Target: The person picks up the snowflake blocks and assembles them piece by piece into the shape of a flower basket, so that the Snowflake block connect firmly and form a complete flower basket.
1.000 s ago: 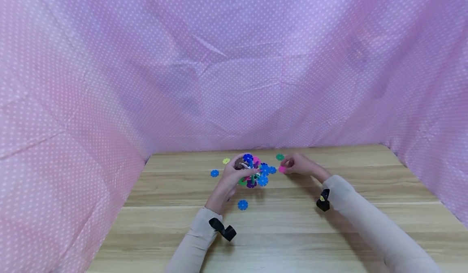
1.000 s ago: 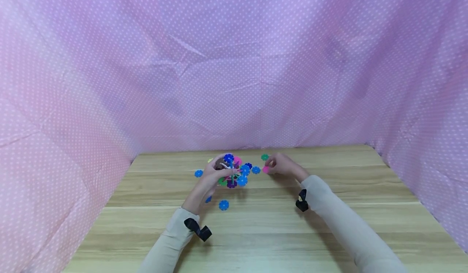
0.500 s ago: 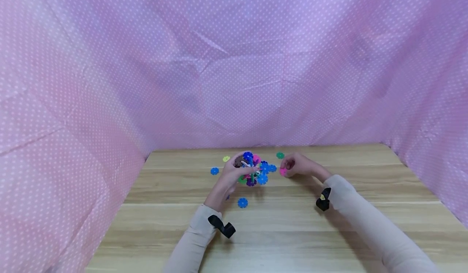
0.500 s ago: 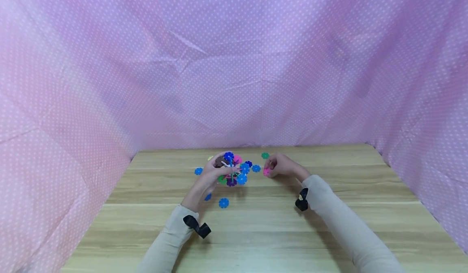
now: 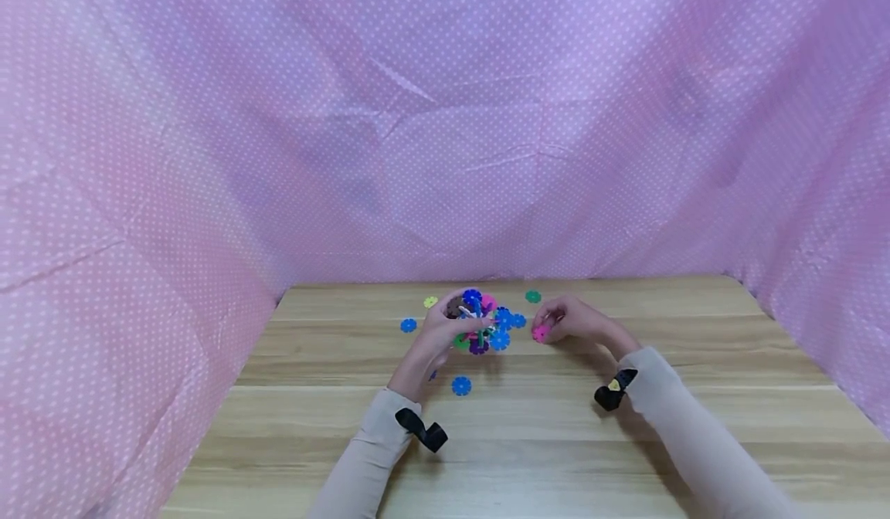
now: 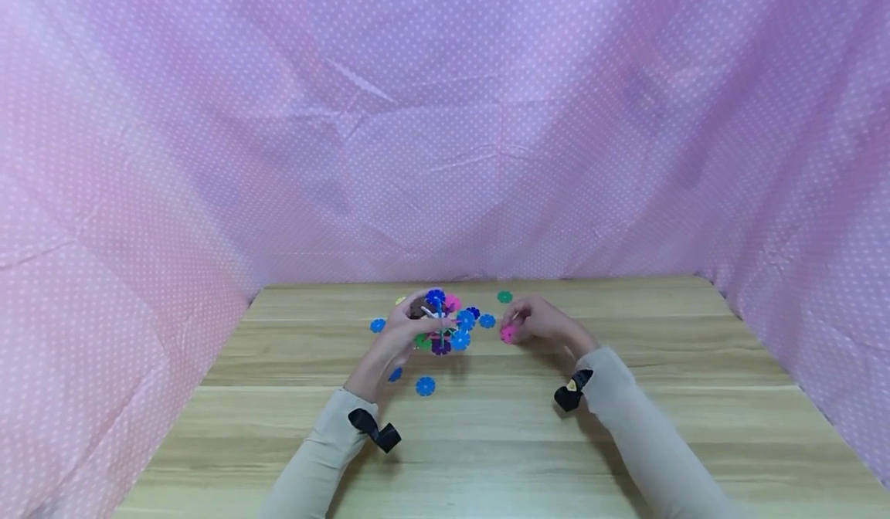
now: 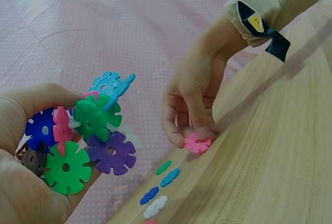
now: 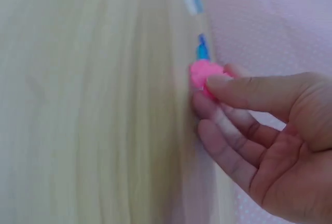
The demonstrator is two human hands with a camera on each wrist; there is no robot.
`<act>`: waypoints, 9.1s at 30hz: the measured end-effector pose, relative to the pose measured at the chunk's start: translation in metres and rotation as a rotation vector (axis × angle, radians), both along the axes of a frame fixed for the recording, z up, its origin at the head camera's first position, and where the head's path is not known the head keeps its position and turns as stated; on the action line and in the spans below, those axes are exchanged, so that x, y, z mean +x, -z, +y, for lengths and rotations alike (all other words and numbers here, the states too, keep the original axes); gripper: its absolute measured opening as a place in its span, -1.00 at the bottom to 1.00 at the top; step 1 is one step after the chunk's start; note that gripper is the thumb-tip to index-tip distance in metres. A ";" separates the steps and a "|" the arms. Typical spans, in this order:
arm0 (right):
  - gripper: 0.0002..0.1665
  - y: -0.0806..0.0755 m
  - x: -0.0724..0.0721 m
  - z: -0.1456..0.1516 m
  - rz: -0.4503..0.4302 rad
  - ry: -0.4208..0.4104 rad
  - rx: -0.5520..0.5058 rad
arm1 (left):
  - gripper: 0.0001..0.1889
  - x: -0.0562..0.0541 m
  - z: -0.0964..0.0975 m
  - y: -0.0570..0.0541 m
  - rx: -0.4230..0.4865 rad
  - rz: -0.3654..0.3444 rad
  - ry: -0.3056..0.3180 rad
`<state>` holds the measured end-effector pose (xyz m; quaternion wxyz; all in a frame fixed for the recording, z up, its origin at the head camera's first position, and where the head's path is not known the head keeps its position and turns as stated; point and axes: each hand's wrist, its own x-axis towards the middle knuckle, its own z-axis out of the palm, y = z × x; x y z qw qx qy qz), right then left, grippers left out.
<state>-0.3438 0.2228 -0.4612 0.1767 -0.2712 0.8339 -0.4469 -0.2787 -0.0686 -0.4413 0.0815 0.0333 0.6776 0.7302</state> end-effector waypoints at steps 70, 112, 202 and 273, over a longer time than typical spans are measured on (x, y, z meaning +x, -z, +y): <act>-0.82 -0.047 0.042 -0.083 0.218 0.380 -0.355 | -0.30 -0.004 -0.005 -0.003 0.114 -0.156 -0.001; -0.67 -0.013 -0.013 -0.034 0.148 0.050 0.076 | -0.33 -0.007 -0.001 0.018 -0.032 -0.143 0.009; -0.80 -0.011 0.037 -0.073 0.215 0.307 -0.196 | -0.32 -0.011 0.007 0.046 -0.092 -0.137 -0.015; -0.61 -0.015 -0.015 -0.023 0.020 0.331 -0.108 | -0.29 -0.007 0.002 0.041 -0.161 -0.120 0.019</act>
